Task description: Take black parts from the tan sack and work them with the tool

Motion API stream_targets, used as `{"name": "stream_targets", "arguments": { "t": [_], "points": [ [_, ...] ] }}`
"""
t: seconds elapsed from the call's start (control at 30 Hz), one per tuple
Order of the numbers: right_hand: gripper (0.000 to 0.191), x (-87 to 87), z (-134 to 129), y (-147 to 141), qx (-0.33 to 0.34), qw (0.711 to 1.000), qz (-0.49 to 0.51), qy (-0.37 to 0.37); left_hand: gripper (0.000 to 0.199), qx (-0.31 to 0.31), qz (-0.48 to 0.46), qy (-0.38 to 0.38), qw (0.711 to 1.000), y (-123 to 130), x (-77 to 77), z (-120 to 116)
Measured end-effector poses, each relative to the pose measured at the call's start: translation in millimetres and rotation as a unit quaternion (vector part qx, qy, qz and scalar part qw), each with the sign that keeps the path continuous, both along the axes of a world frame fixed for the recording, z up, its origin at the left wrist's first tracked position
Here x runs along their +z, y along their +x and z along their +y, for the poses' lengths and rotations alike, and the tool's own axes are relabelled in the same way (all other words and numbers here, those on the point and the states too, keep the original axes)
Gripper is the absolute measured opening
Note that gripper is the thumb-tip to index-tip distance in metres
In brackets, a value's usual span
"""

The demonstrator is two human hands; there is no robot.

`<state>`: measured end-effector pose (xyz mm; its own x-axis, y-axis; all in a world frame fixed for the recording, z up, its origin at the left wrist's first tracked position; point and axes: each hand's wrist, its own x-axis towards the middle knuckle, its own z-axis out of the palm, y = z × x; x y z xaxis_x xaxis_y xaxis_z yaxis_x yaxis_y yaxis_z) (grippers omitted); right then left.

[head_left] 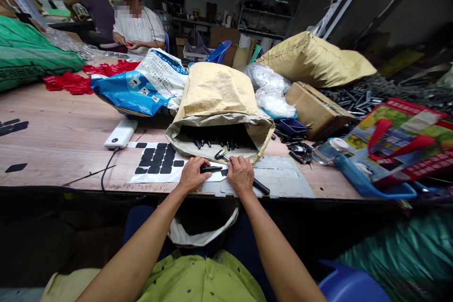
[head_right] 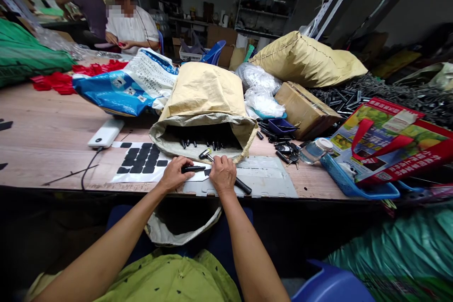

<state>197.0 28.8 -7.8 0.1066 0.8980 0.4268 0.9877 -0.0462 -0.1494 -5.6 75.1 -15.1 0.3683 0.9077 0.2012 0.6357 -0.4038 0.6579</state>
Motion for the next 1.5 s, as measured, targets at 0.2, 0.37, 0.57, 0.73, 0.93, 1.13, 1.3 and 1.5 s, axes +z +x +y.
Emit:
{"name": "stream_targets", "arguments": {
  "t": [0.2,0.37,0.57,0.73,0.93,1.13,1.3,1.5],
  "points": [
    [0.016,0.4,-0.2,-0.2,-0.001,1.0,-0.002,-0.005,0.03,-0.011,-0.004,0.001,1.0,-1.4,-1.9,0.8],
    [0.016,1.5,-0.4,-0.6,-0.001,1.0,-0.002,-0.006,0.034,-0.016,-0.002,0.002,1.0,-2.4,-3.1,1.1],
    [0.017,1.3,-0.6,-0.3,0.0,1.0,-0.004,-0.014,0.035,-0.023,-0.001,0.001,1.0,-2.9,-3.2,1.1],
    [0.017,0.2,-0.8,-0.3,0.0,1.0,-0.004,-0.009,0.036,-0.021,0.001,0.005,1.0,-2.5,-3.6,-0.2],
    [0.015,1.7,-0.8,-0.4,0.001,1.0,-0.001,-0.002,0.025,-0.014,0.003,0.011,1.0,-1.5,-4.9,1.3],
    [0.012,2.8,-1.4,0.3,-0.001,1.0,-0.001,-0.005,0.02,-0.031,0.002,0.044,0.999,-3.8,7.7,-20.5],
    [0.012,2.1,-0.6,0.7,-0.003,1.0,0.001,-0.005,0.024,-0.146,-0.011,-0.011,0.989,-22.8,4.6,-87.2],
    [0.011,1.2,-0.4,0.1,-0.005,1.0,0.004,-0.009,0.023,-0.114,0.202,-0.134,0.964,-36.6,-29.2,-122.7]
  ]
}}
